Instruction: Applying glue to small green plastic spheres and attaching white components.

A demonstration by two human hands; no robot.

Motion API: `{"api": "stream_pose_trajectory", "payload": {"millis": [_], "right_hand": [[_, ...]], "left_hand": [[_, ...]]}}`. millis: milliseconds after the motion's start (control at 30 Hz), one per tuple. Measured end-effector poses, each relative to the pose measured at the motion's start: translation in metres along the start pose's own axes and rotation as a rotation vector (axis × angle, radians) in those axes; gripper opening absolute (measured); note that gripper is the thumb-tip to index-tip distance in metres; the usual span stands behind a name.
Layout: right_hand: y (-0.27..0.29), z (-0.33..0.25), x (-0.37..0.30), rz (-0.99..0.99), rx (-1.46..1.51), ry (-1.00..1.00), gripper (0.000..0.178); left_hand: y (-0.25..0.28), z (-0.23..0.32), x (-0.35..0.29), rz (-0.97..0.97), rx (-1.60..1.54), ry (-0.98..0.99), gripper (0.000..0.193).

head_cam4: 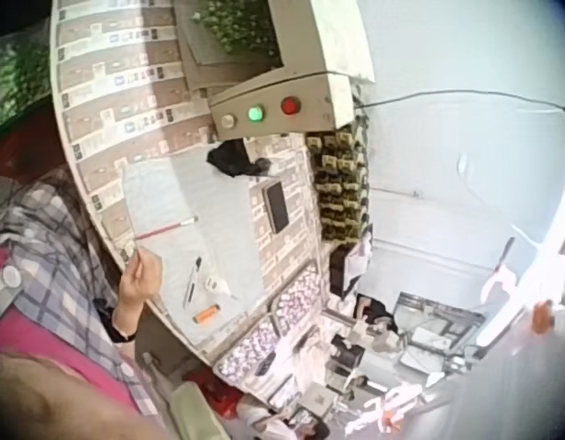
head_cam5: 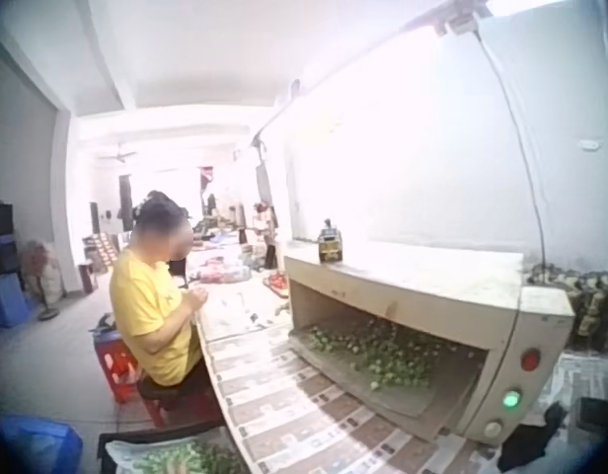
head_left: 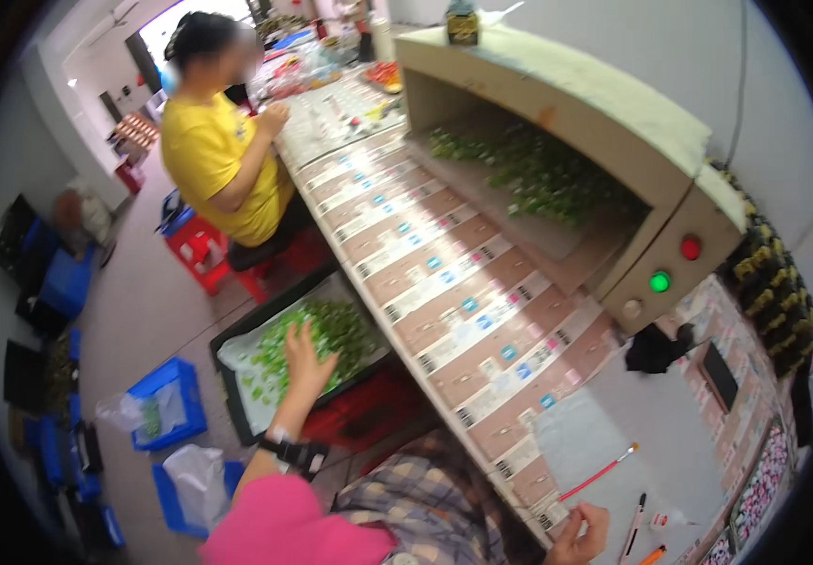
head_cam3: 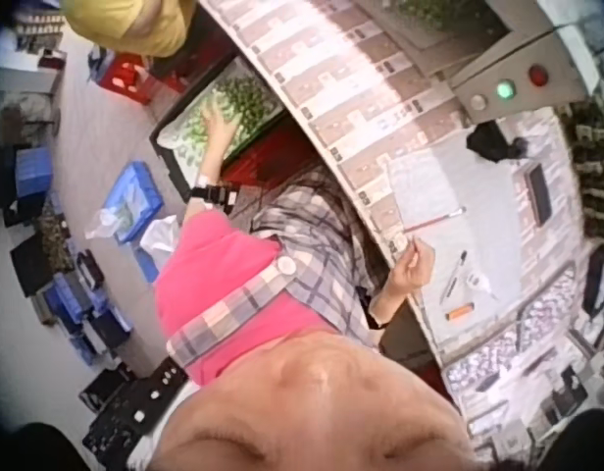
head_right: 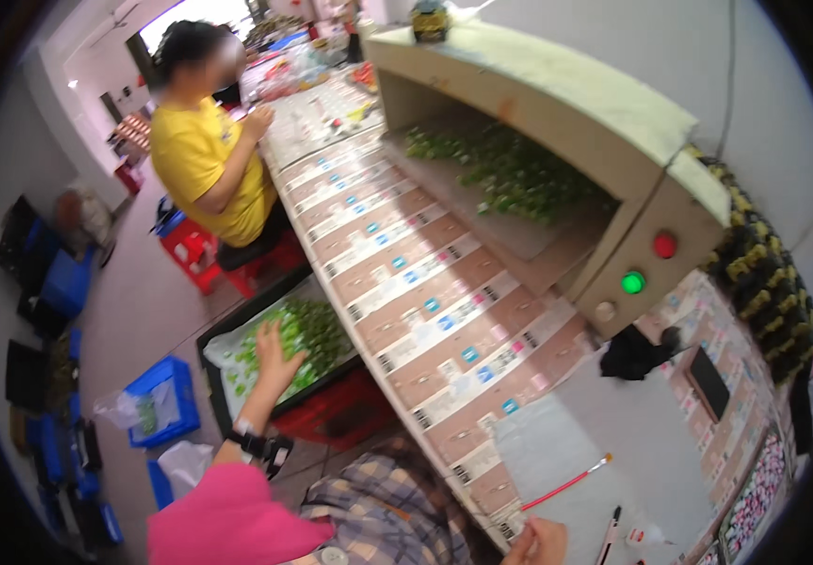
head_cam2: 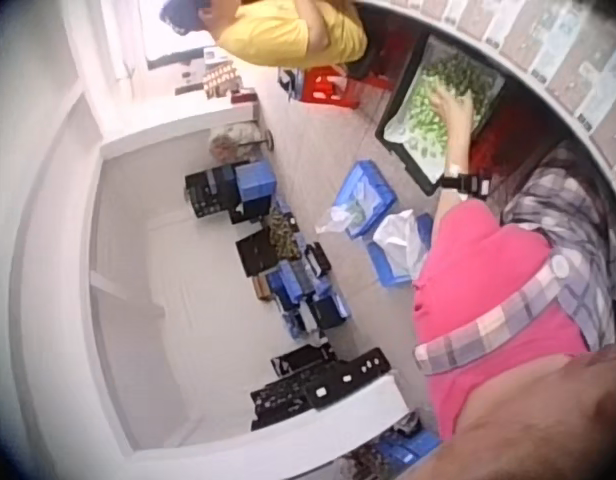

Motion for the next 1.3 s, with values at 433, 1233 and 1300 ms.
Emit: {"api": "stream_pose_trajectory", "payload": {"millis": [433,1233,1300], "right_hand": [[-0.033,0.024,-0.002,-0.031,-0.124,-0.153,0.012],[-0.038,0.053,-0.011,0.037,-0.298,-0.219,0.016],[-0.034,0.050,-0.005,0.035,-0.264,-0.223,0.015]], "left_hand": [[-0.015,0.353,0.141,-0.822,-1.142,-0.314,0.030],[-0.288,0.573,0.183,-0.229,-0.176,-0.943,0.032],[-0.288,0.550,0.168,-0.246,-0.083,-1.000,0.032]]}}
Point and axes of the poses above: each hand's wrist, its own x-axis towards the middle knuckle, its own y-axis out of the back of the hand, z = x × y, the point moved 10 cm from there along x, towards the middle knuckle, and after that the axes turned 1 degree about x, right-handed, at the moved point
